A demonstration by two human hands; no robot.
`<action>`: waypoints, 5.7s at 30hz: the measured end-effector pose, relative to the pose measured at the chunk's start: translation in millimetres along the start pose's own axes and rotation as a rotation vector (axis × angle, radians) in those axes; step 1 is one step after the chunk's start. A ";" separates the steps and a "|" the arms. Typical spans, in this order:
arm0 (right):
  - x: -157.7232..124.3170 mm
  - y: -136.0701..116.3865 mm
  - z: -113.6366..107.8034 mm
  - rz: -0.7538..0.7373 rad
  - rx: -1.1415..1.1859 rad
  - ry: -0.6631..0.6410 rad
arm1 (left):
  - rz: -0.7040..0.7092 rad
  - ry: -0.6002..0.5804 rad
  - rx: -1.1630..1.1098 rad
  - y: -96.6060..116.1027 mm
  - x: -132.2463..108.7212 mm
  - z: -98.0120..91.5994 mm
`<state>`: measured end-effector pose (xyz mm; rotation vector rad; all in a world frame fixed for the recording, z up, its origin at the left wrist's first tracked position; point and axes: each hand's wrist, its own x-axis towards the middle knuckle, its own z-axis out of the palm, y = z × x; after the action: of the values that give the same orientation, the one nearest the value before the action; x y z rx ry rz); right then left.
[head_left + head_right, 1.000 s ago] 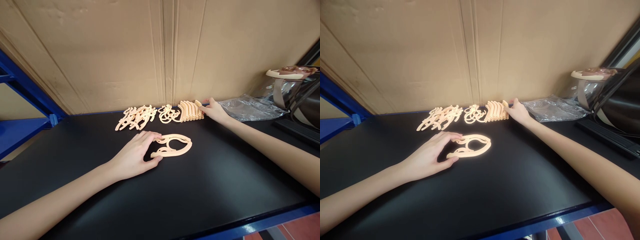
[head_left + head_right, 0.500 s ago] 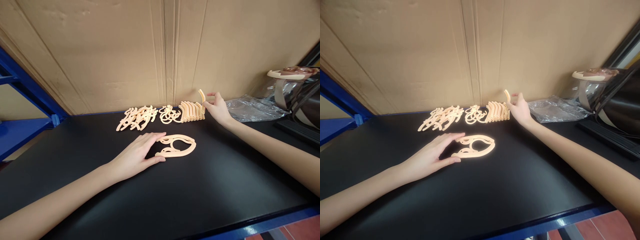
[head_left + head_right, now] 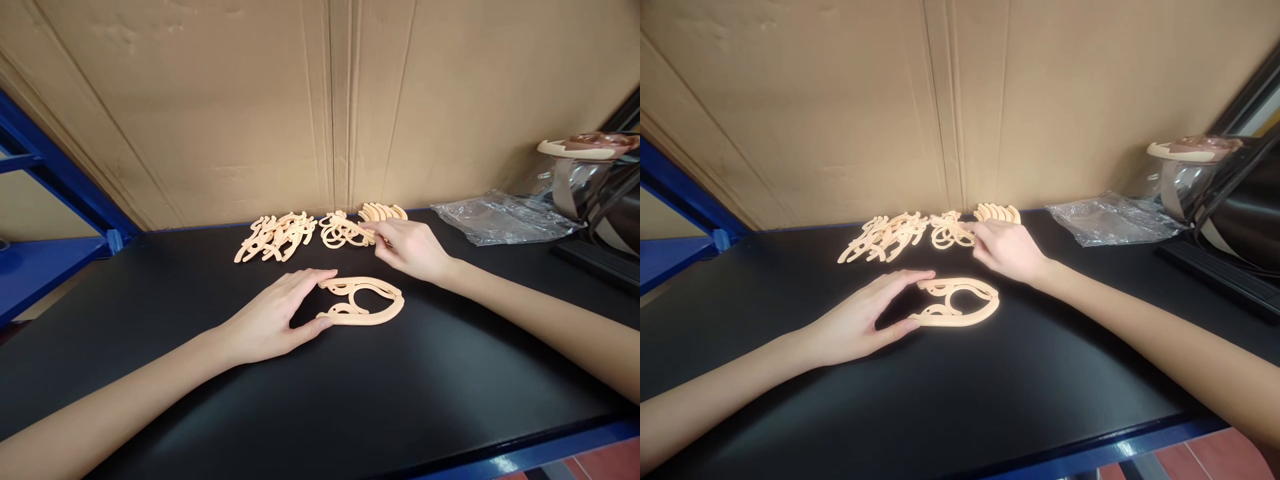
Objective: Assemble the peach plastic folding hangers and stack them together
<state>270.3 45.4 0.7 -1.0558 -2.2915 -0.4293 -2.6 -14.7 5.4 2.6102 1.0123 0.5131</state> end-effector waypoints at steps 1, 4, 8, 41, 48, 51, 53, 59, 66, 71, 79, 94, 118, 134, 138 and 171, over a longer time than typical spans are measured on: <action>-0.4 -3.2 0.0 -0.067 -0.022 0.003 | 0.001 0.030 -0.001 0.4 0.0 -0.2; -0.8 -12.2 -2.2 -0.239 -0.065 0.006 | -0.064 0.178 0.026 -0.3 0.6 -1.2; -1.5 -23.9 -7.0 -0.390 -0.141 0.001 | -0.211 0.303 0.040 -3.7 2.8 -2.8; -7.6 -26.9 5.0 -0.239 0.163 -0.084 | -0.213 0.187 0.051 -5.5 6.7 -0.9; -6.7 -28.5 6.7 -0.226 0.213 -0.100 | -0.181 0.171 0.080 -3.4 6.3 -0.2; -7.3 -27.6 7.4 -0.188 0.226 -0.100 | -0.218 0.215 0.101 -4.6 6.4 -0.4; -7.6 -27.3 7.2 -0.160 0.228 -0.106 | -0.245 0.224 0.120 -5.2 6.5 -1.0; -9.2 -25.5 7.3 -0.077 0.199 -0.148 | -0.339 0.230 0.193 -6.7 5.9 -2.0; -8.9 -24.2 6.0 -0.024 0.206 -0.173 | -0.380 0.237 0.176 -9.4 5.1 -1.1; -7.8 -25.4 3.9 -0.023 0.263 -0.162 | -0.308 0.226 0.176 -6.7 5.0 -1.1; -5.1 -37.0 -0.7 -0.281 0.221 -0.107 | -0.075 0.203 0.128 -2.8 2.6 -0.7; -1.1 82.4 1.3 0.658 -0.123 0.123 | 0.052 0.076 0.125 -1.2 -1.6 0.2; -3.6 66.1 20.9 0.510 -0.059 -0.022 | 0.063 0.008 0.194 -4.8 0.2 0.1; -11.2 84.8 30.3 0.663 0.006 -0.007 | 0.044 0.063 0.406 1.1 1.2 0.8; -11.5 86.0 32.3 0.660 0.049 -0.020 | 0.041 0.109 0.493 3.1 0.2 2.6; -12.8 89.5 31.6 0.755 0.255 0.043 | -0.401 0.032 0.772 -14.4 4.2 -7.3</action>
<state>334.4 110.7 -27.7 -1.6274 -1.6742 0.1411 -11.2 -0.6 7.2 2.8646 2.0041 0.0558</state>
